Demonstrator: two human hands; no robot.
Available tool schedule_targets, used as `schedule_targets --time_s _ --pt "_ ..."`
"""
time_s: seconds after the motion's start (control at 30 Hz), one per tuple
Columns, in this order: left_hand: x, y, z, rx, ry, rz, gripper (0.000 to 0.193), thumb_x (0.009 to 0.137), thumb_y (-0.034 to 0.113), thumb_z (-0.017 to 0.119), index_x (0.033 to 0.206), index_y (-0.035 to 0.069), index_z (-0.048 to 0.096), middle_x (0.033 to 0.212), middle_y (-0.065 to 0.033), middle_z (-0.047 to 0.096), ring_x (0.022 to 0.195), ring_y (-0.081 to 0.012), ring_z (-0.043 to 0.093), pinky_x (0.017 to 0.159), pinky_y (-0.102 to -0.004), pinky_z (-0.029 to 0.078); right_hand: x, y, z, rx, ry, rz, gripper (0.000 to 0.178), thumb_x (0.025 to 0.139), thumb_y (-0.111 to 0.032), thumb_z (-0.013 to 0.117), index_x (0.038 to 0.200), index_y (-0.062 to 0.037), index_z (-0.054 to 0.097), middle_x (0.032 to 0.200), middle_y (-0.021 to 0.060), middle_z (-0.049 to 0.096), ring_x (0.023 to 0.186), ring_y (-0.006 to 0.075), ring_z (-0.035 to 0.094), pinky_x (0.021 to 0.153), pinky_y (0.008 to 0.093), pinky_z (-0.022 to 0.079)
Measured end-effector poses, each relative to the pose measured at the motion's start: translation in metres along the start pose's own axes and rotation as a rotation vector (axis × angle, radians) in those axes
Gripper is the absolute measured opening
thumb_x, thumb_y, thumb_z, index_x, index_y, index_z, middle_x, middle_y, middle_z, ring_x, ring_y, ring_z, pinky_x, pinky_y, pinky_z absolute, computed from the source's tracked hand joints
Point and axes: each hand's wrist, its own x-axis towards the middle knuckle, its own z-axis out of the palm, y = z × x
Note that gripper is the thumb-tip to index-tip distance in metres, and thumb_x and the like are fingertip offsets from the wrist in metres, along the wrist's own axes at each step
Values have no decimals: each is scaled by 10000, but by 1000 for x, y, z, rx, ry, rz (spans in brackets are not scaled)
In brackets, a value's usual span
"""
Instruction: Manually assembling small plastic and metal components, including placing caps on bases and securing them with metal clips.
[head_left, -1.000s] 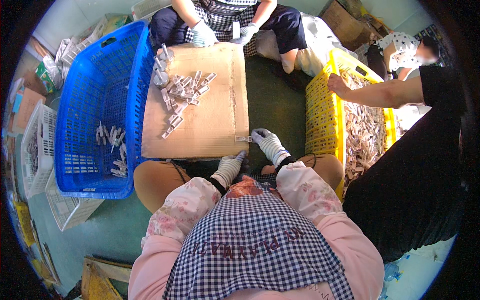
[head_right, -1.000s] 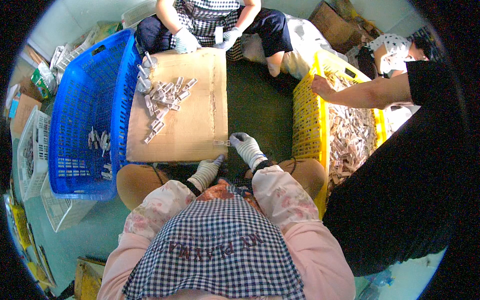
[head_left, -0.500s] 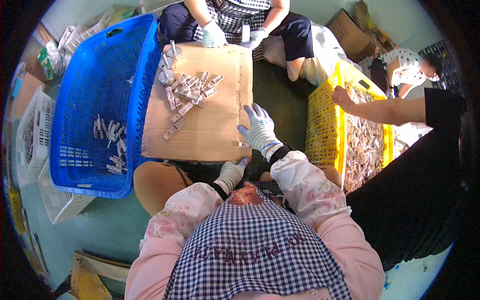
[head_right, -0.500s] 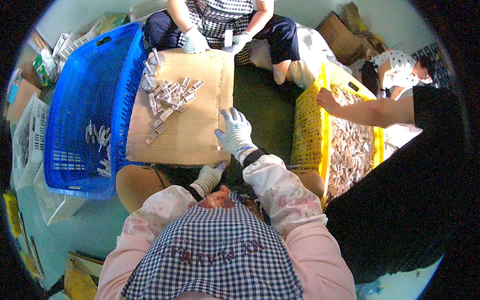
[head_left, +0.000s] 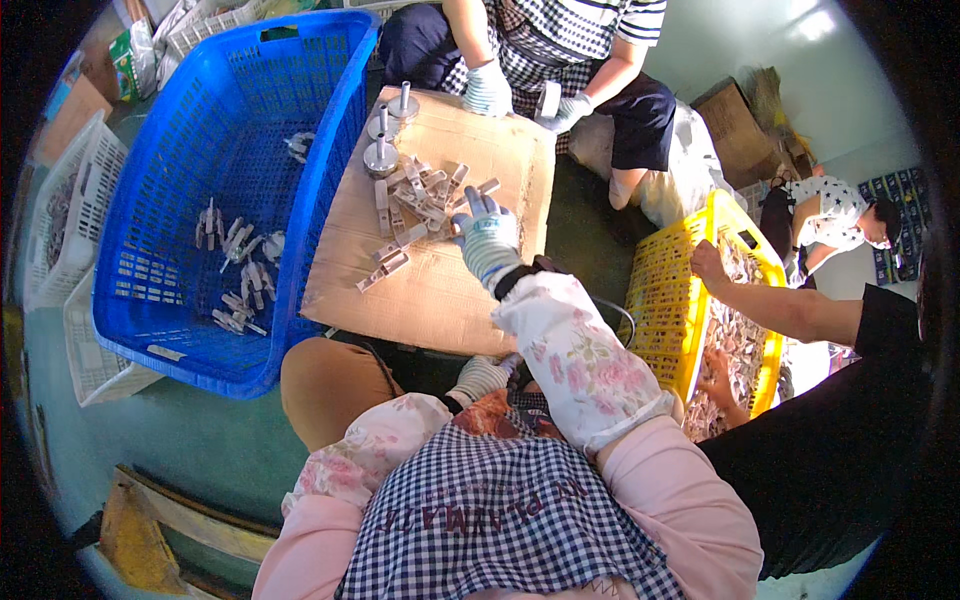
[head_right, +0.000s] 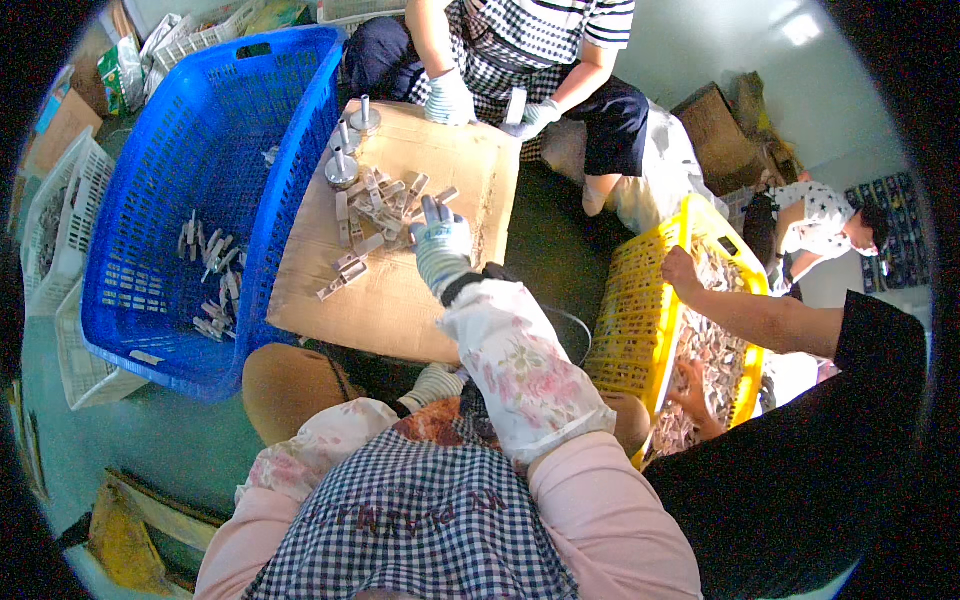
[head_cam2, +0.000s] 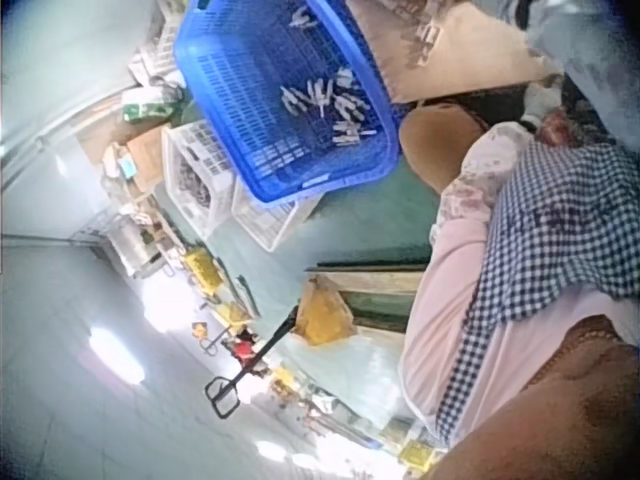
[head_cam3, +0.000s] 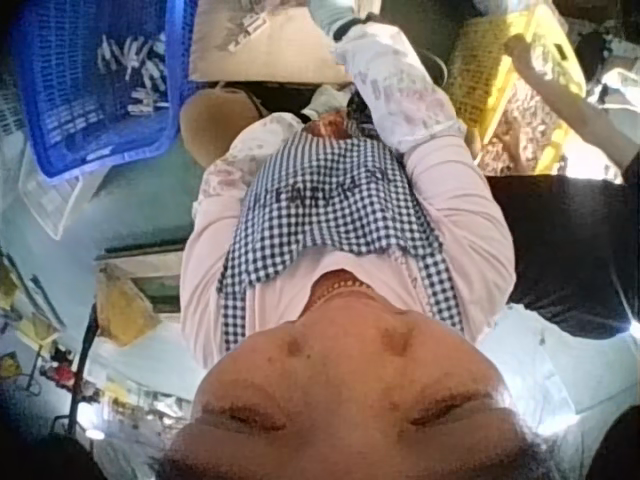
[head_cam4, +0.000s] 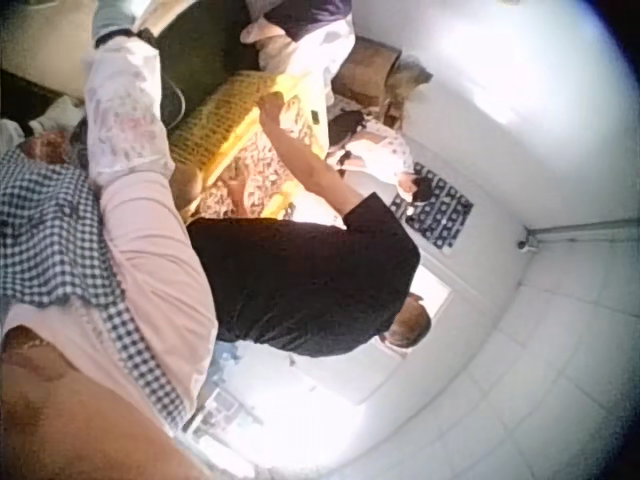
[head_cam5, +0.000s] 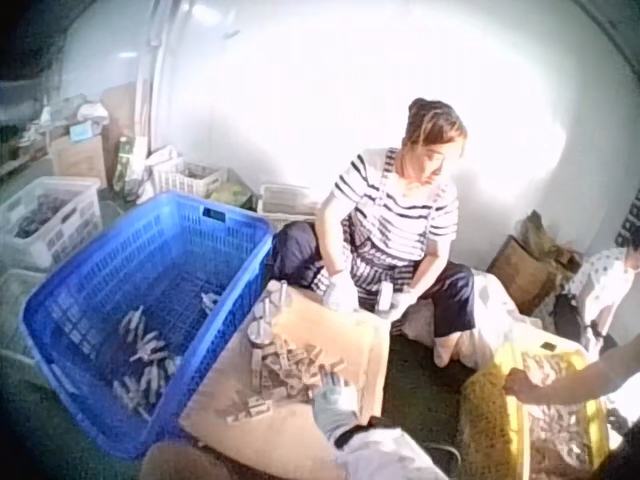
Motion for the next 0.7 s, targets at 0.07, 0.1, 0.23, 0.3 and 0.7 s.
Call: schedule_targets --time_s 0.07,0.1,0.23,0.3,0.7 --pt "-9 32 -12 -63 -126 -63 505 904 538 550 1154 112 657 1016 -163 698 942 -316 667 803 -397 498 -28 6 -1 12 51 3 307 730 -308 744 993 -172 663 1471 140 369 1293 325 399 994 495 365" --pt "-6 29 -11 -110 -89 -7 495 908 533 547 1160 122 655 1038 -160 693 961 -318 660 814 -394 495 -40 2 -3 41 98 6 284 747 -304 736 984 -166 661 1385 148 460 1219 314 471 969 480 392" --pt "-2 15 1 -211 -13 129 462 925 500 546 1172 124 651 1057 -146 691 977 -313 653 831 -378 488 -86 9 -25 553 -17 190 251 846 -292 692 958 -71 653 755 152 673 710 292 665 710 367 523" --pt "-1 20 -5 -144 -66 77 461 923 497 553 1163 117 658 1027 -148 697 940 -301 666 810 -373 498 -112 33 -26 804 -81 255 246 863 -228 698 1023 -42 686 826 102 702 734 181 649 676 301 508" --pt "-2 29 -13 -5 -73 -10 460 929 434 576 1183 56 636 1134 -155 671 1085 -330 608 911 -372 457 -190 87 -7 1299 -1 565 225 952 -118 566 1151 -42 637 914 37 685 764 111 598 690 242 501"
